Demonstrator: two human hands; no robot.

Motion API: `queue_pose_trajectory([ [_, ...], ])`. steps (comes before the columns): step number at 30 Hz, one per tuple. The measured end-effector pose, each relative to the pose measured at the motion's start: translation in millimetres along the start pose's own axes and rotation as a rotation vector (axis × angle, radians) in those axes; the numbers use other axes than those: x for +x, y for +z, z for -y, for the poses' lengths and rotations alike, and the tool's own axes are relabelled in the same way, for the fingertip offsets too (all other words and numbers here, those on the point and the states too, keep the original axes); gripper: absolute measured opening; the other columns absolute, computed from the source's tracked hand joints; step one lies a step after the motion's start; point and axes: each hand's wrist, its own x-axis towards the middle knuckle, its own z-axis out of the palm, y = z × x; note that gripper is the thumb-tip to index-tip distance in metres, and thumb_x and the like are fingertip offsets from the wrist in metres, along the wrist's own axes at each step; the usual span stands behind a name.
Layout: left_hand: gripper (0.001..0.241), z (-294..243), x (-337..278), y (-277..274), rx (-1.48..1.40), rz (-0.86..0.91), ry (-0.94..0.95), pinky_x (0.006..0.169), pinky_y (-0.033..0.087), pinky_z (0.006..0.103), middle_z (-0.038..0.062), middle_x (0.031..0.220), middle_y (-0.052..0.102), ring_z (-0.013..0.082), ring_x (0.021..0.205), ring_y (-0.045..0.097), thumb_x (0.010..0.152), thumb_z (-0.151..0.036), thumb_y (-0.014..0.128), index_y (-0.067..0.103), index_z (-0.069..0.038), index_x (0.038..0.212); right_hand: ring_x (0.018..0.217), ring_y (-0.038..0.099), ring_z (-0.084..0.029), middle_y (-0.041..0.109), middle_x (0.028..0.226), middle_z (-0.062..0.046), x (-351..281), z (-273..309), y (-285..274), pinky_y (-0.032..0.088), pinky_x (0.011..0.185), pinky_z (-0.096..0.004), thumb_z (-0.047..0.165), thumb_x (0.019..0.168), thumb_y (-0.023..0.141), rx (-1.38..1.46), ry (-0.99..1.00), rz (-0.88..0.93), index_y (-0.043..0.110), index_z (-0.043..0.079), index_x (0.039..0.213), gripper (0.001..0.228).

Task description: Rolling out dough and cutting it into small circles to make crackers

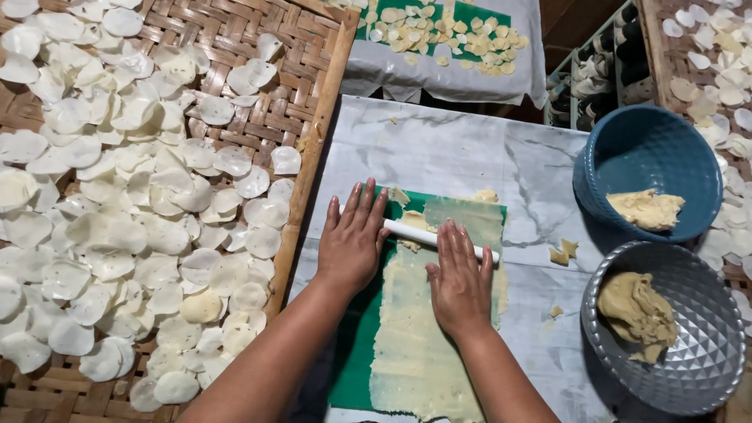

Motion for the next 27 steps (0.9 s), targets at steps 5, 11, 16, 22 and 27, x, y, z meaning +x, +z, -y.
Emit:
queue_pose_trajectory([
  [5, 0.063, 11.0, 26.1, 12.0, 0.002, 0.041, -0.054, 0.126, 0.005, 0.0545, 0.008, 0.171, 0.021, 0.0288, 0.157, 0.017, 0.108, -0.051, 0.026, 0.026, -0.019, 0.163, 0.158, 0.015, -0.024, 0.019, 0.172, -0.004, 35.5, -13.0, 10.5, 0.001, 0.121, -0.065, 0.06, 0.108, 0.014, -0.047, 0.074, 0.142, 0.022, 0.021, 0.165, 0.069],
  [11, 0.071, 14.7, 81.3, 6.6, 0.003, 0.101, -0.159, 0.126, -0.001, 0.0586, 0.013, 0.172, 0.012, 0.0323, 0.159, 0.007, 0.108, -0.056, 0.016, 0.017, -0.014, 0.165, 0.16, 0.006, -0.023, 0.011, 0.174, -0.004, 99.5, -27.6, 15.9, -0.01, 0.118, -0.072, 0.067, 0.106, 0.014, -0.102, 0.154, 0.169, 0.018, 0.02, 0.165, 0.076],
  [16, 0.071, 9.7, 46.8, -1.4, -0.018, 0.067, -0.125, 0.124, -0.003, 0.06, 0.015, 0.173, 0.008, 0.0347, 0.159, 0.004, 0.109, -0.054, 0.021, 0.016, -0.011, 0.165, 0.16, 0.002, -0.028, 0.006, 0.174, -0.011, 61.4, -23.4, 10.0, -0.004, 0.118, -0.075, 0.063, 0.105, 0.023, -0.072, 0.125, 0.156, 0.013, 0.014, 0.165, 0.079],
  [22, 0.065, 8.9, 4.6, -1.4, 0.025, 0.086, -0.069, 0.124, -0.003, 0.0597, 0.008, 0.173, 0.007, 0.0313, 0.158, 0.002, 0.109, -0.048, 0.024, 0.014, -0.019, 0.166, 0.159, 0.003, -0.029, 0.004, 0.174, -0.01, 11.5, -19.9, 10.0, -0.003, 0.118, -0.072, 0.057, 0.105, 0.029, -0.042, 0.092, 0.191, 0.011, 0.014, 0.165, 0.076],
  [27, 0.069, 17.1, 69.8, 4.8, 0.004, 0.043, -0.141, 0.123, -0.01, 0.061, 0.014, 0.172, 0.013, 0.0323, 0.159, 0.004, 0.109, -0.053, 0.018, 0.022, -0.013, 0.165, 0.16, 0.006, -0.027, 0.014, 0.173, -0.012, 80.4, -34.4, 14.2, -0.007, 0.116, -0.077, 0.059, 0.106, 0.024, -0.105, 0.137, 0.144, 0.02, 0.012, 0.164, 0.075],
])
